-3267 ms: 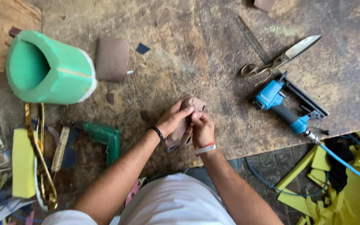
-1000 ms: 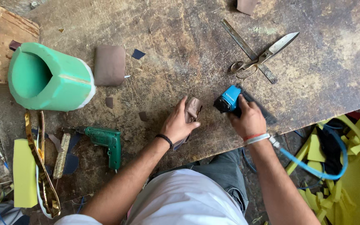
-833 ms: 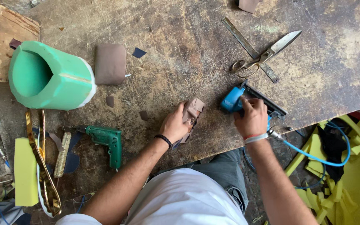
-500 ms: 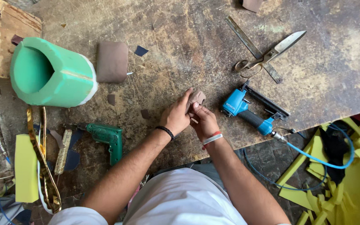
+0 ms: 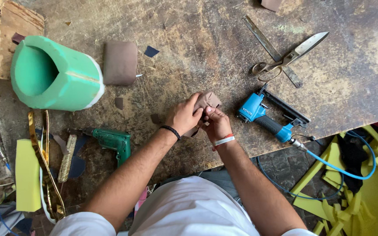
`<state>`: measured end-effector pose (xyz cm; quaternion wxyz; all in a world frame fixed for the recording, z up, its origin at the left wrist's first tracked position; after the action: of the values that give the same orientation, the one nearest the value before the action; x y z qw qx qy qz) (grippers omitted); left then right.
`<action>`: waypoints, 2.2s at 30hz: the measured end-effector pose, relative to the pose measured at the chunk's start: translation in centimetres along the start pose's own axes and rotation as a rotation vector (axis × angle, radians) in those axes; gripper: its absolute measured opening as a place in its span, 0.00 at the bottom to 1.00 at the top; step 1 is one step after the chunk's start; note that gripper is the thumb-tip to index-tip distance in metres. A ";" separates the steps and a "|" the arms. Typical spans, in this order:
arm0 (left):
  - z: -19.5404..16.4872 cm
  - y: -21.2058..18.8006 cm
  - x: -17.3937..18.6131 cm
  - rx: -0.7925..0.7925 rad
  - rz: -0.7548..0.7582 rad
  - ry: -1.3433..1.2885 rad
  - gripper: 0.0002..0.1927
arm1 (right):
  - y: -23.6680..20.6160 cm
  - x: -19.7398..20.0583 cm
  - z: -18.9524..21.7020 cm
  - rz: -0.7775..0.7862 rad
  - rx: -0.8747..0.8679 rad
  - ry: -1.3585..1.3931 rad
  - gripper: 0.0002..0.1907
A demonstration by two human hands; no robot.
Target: The person staples brown fabric pieces together to form a small cushion, then attaches a gold ribbon trim around the edges using a pneumatic staple gun. The finished cushion is placed on the workbench.
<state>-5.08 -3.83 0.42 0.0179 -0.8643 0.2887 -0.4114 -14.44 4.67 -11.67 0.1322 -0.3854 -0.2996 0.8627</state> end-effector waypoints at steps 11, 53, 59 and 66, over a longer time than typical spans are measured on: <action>-0.4 0.2 -0.7 -0.091 -0.021 -0.251 0.29 | 0.6 0.3 -0.9 -0.130 0.199 -0.136 0.04; -3.3 -2.1 -0.6 0.162 0.065 0.044 0.42 | -13.1 0.4 10.2 -0.310 0.205 -0.997 0.12; -2.2 -1.9 -0.9 0.199 0.093 0.015 0.39 | -13.1 0.8 11.8 -0.330 0.139 -1.296 0.15; -1.3 -1.4 -0.4 0.181 0.087 -0.062 0.40 | -14.3 5.9 16.1 -0.465 0.033 -1.423 0.29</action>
<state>-5.58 -2.22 1.36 0.1226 -0.8582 0.2870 -0.4075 -30.36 11.95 2.15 0.0913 0.3411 -0.3735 0.8578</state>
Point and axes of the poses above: each hand's wrist, its own y-axis towards the middle knuckle, its own x-axis out of the back of the hand, z = x × y, the point moved 7 cm from there along y, towards the middle knuckle, and after that the axes turned 13 degrees about -y, right-handed, at the moved point
